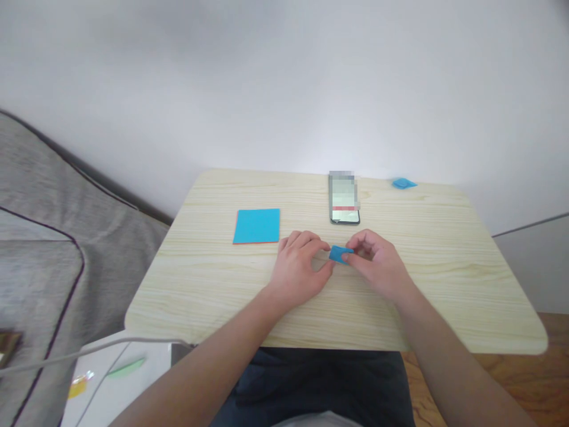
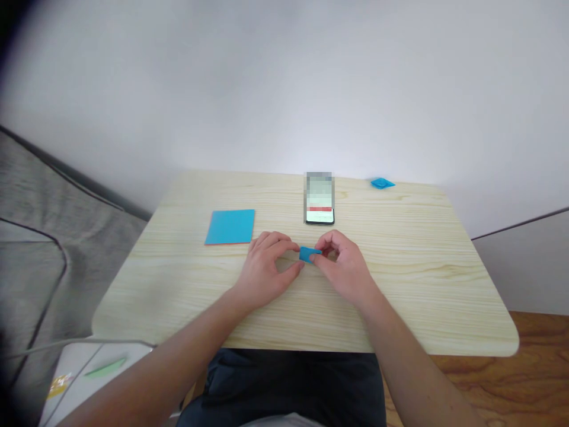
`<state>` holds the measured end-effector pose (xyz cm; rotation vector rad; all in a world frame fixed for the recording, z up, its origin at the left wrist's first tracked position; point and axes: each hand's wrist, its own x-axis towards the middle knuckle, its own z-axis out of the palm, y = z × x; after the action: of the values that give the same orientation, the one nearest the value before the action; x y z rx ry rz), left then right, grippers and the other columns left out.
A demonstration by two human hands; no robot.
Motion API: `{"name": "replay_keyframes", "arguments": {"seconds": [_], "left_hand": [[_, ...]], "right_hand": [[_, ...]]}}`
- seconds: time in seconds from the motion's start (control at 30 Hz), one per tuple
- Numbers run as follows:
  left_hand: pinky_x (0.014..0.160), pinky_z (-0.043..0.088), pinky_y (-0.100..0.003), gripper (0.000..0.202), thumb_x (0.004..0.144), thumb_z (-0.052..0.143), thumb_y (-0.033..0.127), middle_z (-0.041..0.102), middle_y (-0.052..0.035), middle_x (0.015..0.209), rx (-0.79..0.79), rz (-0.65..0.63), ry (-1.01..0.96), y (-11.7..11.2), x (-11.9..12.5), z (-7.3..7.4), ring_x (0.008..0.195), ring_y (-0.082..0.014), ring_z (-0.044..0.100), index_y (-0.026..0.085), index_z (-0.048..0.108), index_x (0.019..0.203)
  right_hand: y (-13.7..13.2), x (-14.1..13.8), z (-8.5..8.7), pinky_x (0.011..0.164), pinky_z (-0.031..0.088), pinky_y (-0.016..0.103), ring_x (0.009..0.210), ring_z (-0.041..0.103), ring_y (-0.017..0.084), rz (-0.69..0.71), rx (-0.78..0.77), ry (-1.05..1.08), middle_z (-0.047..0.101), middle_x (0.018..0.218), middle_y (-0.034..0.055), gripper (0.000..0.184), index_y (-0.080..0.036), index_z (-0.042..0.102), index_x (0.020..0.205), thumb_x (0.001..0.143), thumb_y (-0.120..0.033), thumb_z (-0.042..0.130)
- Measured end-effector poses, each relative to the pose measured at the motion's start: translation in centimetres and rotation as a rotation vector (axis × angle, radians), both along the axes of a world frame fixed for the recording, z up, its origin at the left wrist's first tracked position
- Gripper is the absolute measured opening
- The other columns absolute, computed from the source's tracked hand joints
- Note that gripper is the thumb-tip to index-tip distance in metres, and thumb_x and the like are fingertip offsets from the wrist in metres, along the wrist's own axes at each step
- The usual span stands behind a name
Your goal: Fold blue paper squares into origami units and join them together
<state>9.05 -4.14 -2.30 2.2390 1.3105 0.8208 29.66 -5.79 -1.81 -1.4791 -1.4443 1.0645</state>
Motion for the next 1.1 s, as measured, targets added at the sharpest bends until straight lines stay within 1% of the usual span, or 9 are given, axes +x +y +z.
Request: {"name": "replay_keyframes", "arguments": {"seconds": [0.1, 0.27, 0.33, 0.4, 0.5, 0.57, 0.73, 0.9, 1.1], "left_hand": [[0.098, 0.046, -0.046, 0.02, 0.085, 0.076, 0.027, 0.071, -0.0038, 0.111, -0.019, -0.017, -0.056, 0.1, -0.1, 0.1, 0.11, -0.0248, 0.061, 0.025, 0.072, 0.104], [0.095, 0.051, -0.042, 0.012, 0.089, 0.072, 0.021, 0.075, -0.0035, 0.104, -0.008, -0.106, -0.256, 0.4, -0.4, 0.0, 0.103, -0.0216, 0.065, 0.024, 0.073, 0.1], [0.094, 0.052, -0.04, 0.013, 0.091, 0.068, 0.016, 0.075, -0.0032, 0.103, 0.037, -0.133, -0.306, 0.4, -0.5, -0.1, 0.101, -0.0196, 0.066, 0.024, 0.073, 0.1], [0.094, 0.051, -0.039, 0.017, 0.092, 0.065, 0.014, 0.075, -0.0032, 0.105, 0.095, -0.137, -0.269, 0.2, -0.5, -0.3, 0.102, -0.0194, 0.065, 0.024, 0.074, 0.101], [0.093, 0.047, -0.041, 0.017, 0.093, 0.064, 0.016, 0.075, -0.003, 0.107, 0.186, -0.125, -0.122, 0.0, -0.5, -0.7, 0.104, -0.0212, 0.063, 0.025, 0.076, 0.099], [0.091, 0.045, -0.042, 0.016, 0.094, 0.063, 0.017, 0.075, -0.0029, 0.105, 0.226, -0.119, -0.019, -0.2, -0.4, -1.0, 0.103, -0.022, 0.061, 0.026, 0.076, 0.097], [0.086, 0.044, -0.042, 0.018, 0.098, 0.058, 0.019, 0.073, -0.0042, 0.095, 0.237, -0.137, 0.107, -0.4, 0.0, -1.0, 0.098, -0.0217, 0.059, 0.023, 0.076, 0.095], [0.09, 0.042, -0.043, 0.014, 0.095, 0.064, 0.024, 0.072, -0.0033, 0.096, 0.14, -0.133, 0.106, -0.2, 0.0, -0.7, 0.101, -0.0225, 0.058, 0.024, 0.078, 0.094], [0.092, 0.041, -0.043, 0.008, 0.091, 0.071, 0.028, 0.072, -0.0008, 0.098, 0.005, -0.084, 0.084, 0.3, -0.1, -0.4, 0.103, -0.0225, 0.058, 0.026, 0.078, 0.087]], "right_hand": [[-0.4, -0.2, 0.0, 0.078, 0.051, 0.036, 0.084, 0.066, 0.019, -0.017, -0.017, 0.195, 0.072, 0.09, 0.0016, 0.021, -0.023, 0.069, 0.098, 0.081, -0.029, 0.08], [-0.8, -0.8, 0.1, 0.084, 0.054, 0.037, 0.088, 0.069, 0.019, 0.033, -0.007, 0.334, 0.074, 0.094, 0.0027, 0.014, -0.023, 0.067, 0.086, 0.083, -0.027, 0.08], [-0.7, -0.8, -0.1, 0.089, 0.054, 0.04, 0.097, 0.07, 0.021, 0.061, 0.055, 0.255, 0.074, 0.103, 0.004, 0.009, -0.024, 0.066, 0.087, 0.086, -0.024, 0.076], [-0.6, -0.4, -0.5, 0.096, 0.053, 0.043, 0.104, 0.068, 0.023, 0.065, 0.181, 0.059, 0.072, 0.11, 0.0045, 0.007, -0.025, 0.069, 0.089, 0.088, -0.018, 0.071], [-0.6, 0.4, -1.1, 0.1, 0.05, 0.046, 0.109, 0.064, 0.024, 0.065, 0.391, -0.281, 0.069, 0.111, 0.0051, 0.018, -0.026, 0.073, 0.09, 0.088, -0.01, 0.065], [-0.9, 0.9, -1.4, 0.099, 0.05, 0.047, 0.109, 0.063, 0.025, 0.077, 0.462, -0.423, 0.068, 0.11, 0.0059, 0.024, -0.027, 0.074, 0.094, 0.087, -0.006, 0.062], [-2.3, 1.2, -1.6, 0.095, 0.052, 0.047, 0.106, 0.063, 0.026, 0.12, 0.481, -0.543, 0.069, 0.11, 0.0064, 0.031, -0.026, 0.074, 0.108, 0.084, -0.008, 0.067], [-3.0, 1.2, -1.7, 0.092, 0.051, 0.045, 0.104, 0.063, 0.025, 0.132, 0.483, -0.63, 0.073, 0.106, 0.0048, 0.013, -0.027, 0.078, 0.102, 0.094, -0.023, 0.069], [-3.3, 1.5, -1.6, 0.09, 0.049, 0.045, 0.104, 0.063, 0.025, 0.091, 0.46, -0.709, 0.073, 0.106, 0.0047, 0.014, -0.029, 0.08, 0.101, 0.095, -0.025, 0.068]]}}
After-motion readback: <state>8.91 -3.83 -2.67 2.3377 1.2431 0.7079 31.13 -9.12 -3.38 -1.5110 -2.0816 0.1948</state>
